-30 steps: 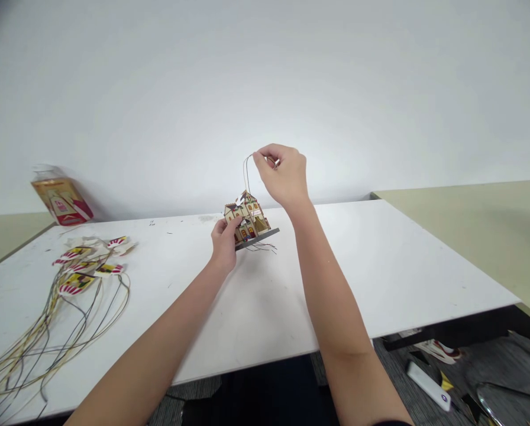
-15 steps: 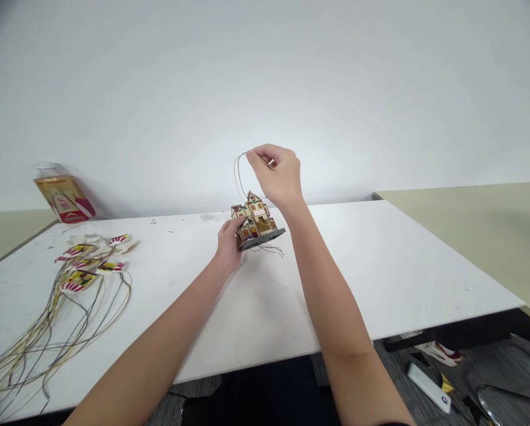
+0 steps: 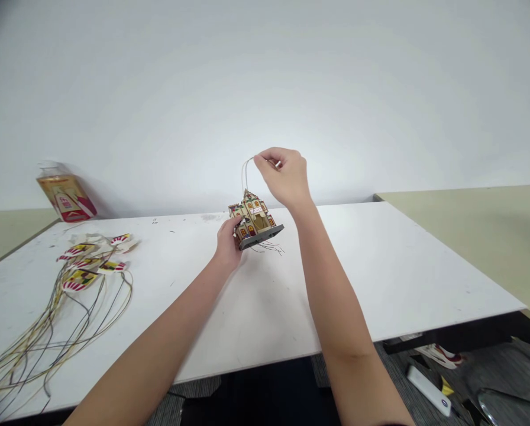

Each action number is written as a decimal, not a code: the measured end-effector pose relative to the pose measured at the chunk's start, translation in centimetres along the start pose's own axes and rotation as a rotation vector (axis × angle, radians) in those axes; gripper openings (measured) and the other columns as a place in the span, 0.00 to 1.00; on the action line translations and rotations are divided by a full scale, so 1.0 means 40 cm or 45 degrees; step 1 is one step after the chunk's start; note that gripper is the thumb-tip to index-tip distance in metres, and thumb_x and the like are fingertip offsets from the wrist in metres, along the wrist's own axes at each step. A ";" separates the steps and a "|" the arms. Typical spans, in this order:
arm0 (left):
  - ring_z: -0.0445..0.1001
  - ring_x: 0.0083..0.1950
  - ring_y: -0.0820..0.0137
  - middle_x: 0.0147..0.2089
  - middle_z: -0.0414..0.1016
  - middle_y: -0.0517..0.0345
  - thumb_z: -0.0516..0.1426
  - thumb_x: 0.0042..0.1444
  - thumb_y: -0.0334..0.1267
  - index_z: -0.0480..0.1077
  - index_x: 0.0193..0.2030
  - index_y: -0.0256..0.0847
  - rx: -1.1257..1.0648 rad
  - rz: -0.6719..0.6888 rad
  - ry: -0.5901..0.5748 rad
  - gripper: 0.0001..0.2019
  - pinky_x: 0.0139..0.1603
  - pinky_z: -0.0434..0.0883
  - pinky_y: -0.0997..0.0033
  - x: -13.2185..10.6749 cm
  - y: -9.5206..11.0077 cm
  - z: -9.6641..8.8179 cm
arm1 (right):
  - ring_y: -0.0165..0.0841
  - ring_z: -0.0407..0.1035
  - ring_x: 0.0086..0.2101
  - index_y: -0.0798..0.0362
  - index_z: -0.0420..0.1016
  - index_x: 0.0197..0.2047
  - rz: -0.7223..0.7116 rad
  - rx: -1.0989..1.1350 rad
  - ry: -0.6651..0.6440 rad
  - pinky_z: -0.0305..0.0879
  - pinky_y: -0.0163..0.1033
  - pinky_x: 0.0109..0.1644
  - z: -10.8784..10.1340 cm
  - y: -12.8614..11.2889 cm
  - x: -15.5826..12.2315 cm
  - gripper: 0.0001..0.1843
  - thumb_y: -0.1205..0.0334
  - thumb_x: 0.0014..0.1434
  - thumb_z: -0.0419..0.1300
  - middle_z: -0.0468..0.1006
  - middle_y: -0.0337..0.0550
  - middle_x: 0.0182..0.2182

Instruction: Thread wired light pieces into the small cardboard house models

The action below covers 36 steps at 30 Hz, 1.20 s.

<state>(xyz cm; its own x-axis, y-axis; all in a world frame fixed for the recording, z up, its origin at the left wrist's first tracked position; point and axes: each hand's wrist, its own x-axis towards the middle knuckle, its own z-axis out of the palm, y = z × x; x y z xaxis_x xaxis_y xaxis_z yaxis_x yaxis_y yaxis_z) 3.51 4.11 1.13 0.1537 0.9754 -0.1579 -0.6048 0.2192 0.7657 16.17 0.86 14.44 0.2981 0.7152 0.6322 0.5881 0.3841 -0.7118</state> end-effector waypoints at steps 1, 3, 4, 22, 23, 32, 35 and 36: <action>0.76 0.31 0.66 0.29 0.74 0.60 0.67 0.36 0.42 0.68 0.33 0.40 -0.018 0.000 -0.001 0.17 0.33 0.73 0.66 0.001 0.001 0.001 | 0.30 0.63 0.28 0.53 0.74 0.28 -0.001 -0.025 0.000 0.59 0.37 0.30 -0.017 0.006 0.002 0.10 0.56 0.55 0.58 0.68 0.40 0.24; 0.76 0.33 0.65 0.31 0.75 0.58 0.66 0.37 0.43 0.68 0.34 0.39 -0.048 -0.004 0.002 0.18 0.34 0.73 0.65 0.002 0.004 0.003 | 0.29 0.62 0.26 0.53 0.75 0.28 0.009 -0.083 -0.008 0.59 0.37 0.29 -0.053 0.016 0.004 0.10 0.57 0.54 0.58 0.68 0.40 0.23; 0.76 0.33 0.64 0.31 0.75 0.58 0.66 0.37 0.43 0.68 0.34 0.39 -0.058 0.004 0.012 0.18 0.34 0.73 0.65 0.002 0.005 0.003 | 0.28 0.60 0.25 0.54 0.75 0.28 0.027 -0.119 -0.024 0.58 0.37 0.28 -0.071 0.020 0.004 0.10 0.58 0.54 0.58 0.67 0.40 0.23; 0.74 0.32 0.67 0.31 0.72 0.60 0.66 0.39 0.45 0.62 0.31 0.40 0.053 0.271 0.070 0.19 0.31 0.72 0.69 0.007 0.000 -0.011 | 0.24 0.56 0.20 0.54 0.73 0.23 0.406 -0.699 -1.078 0.54 0.33 0.22 -0.011 0.015 -0.014 0.04 0.64 0.47 0.60 0.70 0.40 0.22; 0.74 0.32 0.67 0.31 0.72 0.60 0.66 0.39 0.45 0.62 0.31 0.40 0.049 0.256 0.072 0.19 0.31 0.71 0.69 0.008 -0.001 -0.011 | 0.24 0.56 0.19 0.54 0.72 0.23 0.398 -0.742 -1.107 0.53 0.33 0.22 0.003 0.019 -0.016 0.04 0.66 0.46 0.59 0.69 0.40 0.22; 0.75 0.30 0.67 0.30 0.75 0.58 0.64 0.40 0.39 0.66 0.33 0.38 -0.108 0.152 0.254 0.15 0.32 0.72 0.67 0.017 0.007 0.000 | 0.27 0.62 0.25 0.55 0.72 0.23 0.170 -0.845 -1.130 0.53 0.33 0.25 0.077 0.033 -0.027 0.05 0.69 0.48 0.56 0.74 0.43 0.26; 0.76 0.31 0.66 0.33 0.76 0.56 0.63 0.42 0.37 0.67 0.36 0.38 -0.139 0.122 0.269 0.14 0.33 0.73 0.65 0.020 0.013 -0.001 | 0.27 0.64 0.27 0.55 0.74 0.28 0.169 -0.771 -1.081 0.55 0.31 0.27 0.079 0.041 -0.024 0.03 0.68 0.48 0.59 0.76 0.42 0.29; 0.77 0.33 0.65 0.34 0.76 0.55 0.63 0.43 0.37 0.68 0.37 0.38 -0.153 0.108 0.249 0.14 0.34 0.73 0.65 0.021 0.014 -0.003 | 0.27 0.65 0.28 0.55 0.75 0.30 0.171 -0.745 -1.056 0.56 0.31 0.28 0.080 0.046 -0.022 0.04 0.68 0.48 0.60 0.77 0.42 0.31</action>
<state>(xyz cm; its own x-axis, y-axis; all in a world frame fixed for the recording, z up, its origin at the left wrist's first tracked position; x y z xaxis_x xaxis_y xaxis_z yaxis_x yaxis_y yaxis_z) 3.21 5.07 1.37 -0.0491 0.9736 -0.2228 -0.6992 0.1258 0.7038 14.59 2.78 11.58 -0.0948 0.9954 -0.0109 0.9293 0.0846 -0.3594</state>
